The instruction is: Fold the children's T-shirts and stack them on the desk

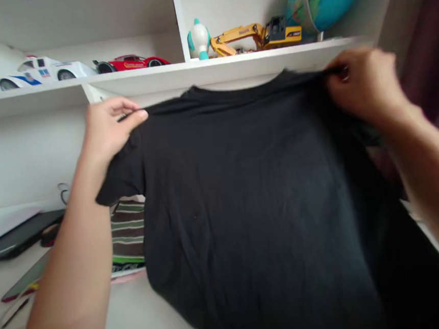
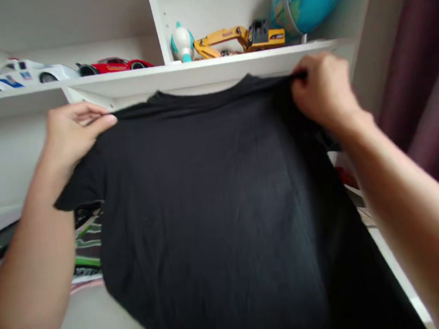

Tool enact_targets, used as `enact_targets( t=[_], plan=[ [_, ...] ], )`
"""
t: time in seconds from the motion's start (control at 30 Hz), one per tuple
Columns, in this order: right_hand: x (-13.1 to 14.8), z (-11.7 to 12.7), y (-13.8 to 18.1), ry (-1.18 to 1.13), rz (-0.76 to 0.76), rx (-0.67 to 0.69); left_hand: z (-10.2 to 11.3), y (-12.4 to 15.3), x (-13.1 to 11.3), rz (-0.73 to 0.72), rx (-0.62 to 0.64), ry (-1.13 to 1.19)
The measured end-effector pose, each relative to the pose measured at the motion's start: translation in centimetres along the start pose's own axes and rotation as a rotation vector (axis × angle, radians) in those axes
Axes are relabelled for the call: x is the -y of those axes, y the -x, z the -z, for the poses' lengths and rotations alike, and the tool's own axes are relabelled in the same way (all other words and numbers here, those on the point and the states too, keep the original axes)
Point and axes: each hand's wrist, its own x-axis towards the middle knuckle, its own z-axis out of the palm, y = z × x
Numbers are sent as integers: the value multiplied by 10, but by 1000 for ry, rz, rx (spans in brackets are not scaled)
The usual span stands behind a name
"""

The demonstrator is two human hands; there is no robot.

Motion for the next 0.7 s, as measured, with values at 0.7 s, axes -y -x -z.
enact_targets(
  t=[0.7],
  plan=[
    [83, -134, 261, -403, 271, 1160, -176, 246, 66, 473, 1261, -248]
  ],
)
